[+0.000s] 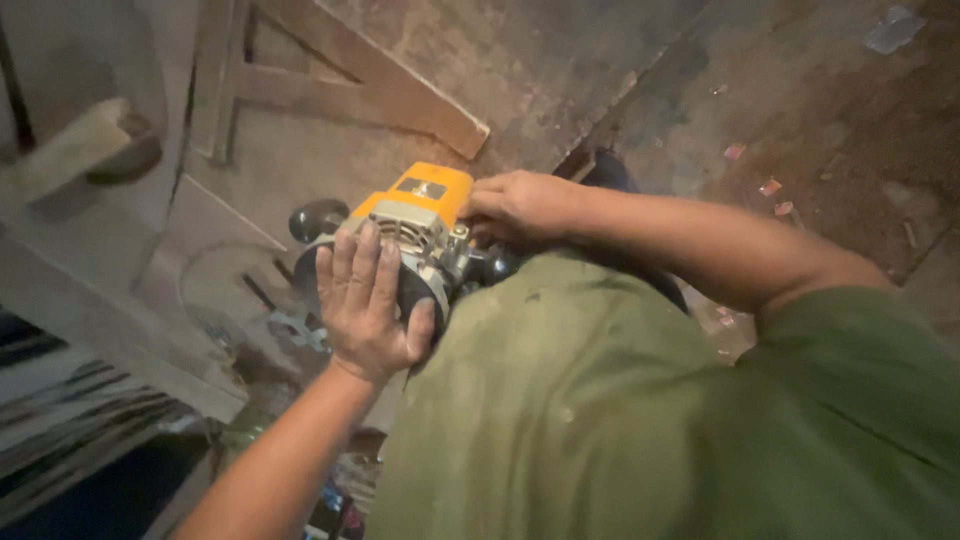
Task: The person assembles a handheld woodworking router by attaching a metal base plate and securing a router motor into it. They use an Allen key to tighten the screws and adjust the tool's settings.
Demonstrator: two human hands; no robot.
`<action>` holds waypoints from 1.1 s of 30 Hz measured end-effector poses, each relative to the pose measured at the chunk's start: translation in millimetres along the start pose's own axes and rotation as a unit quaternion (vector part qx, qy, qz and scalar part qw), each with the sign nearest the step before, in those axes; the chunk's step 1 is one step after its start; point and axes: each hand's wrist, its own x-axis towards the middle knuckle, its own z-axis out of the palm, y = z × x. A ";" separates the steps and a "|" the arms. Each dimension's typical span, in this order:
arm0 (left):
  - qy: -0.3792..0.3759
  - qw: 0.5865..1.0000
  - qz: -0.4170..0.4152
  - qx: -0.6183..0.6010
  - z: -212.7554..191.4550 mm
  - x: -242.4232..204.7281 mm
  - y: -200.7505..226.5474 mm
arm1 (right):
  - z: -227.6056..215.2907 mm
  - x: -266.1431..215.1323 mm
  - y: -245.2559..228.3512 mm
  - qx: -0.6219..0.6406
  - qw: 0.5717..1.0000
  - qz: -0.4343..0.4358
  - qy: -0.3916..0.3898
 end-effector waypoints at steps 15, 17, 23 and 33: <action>0.005 1.000 0.000 0.002 -2.8 2.7 2.6 | -1.8 6.2 -2.4 -0.003 1.000 -0.025 0.011; 0.006 1.000 0.002 0.000 -2.2 3.5 3.1 | -1.1 3.8 -2.2 0.001 1.000 0.009 0.001; 0.004 1.000 -0.005 0.006 -2.9 5.3 2.4 | -1.9 7.2 1.6 -0.005 0.999 -0.051 0.005; 0.003 1.000 -0.003 0.001 -2.9 3.9 3.3 | -2.4 6.3 -3.2 0.048 0.998 0.037 -0.024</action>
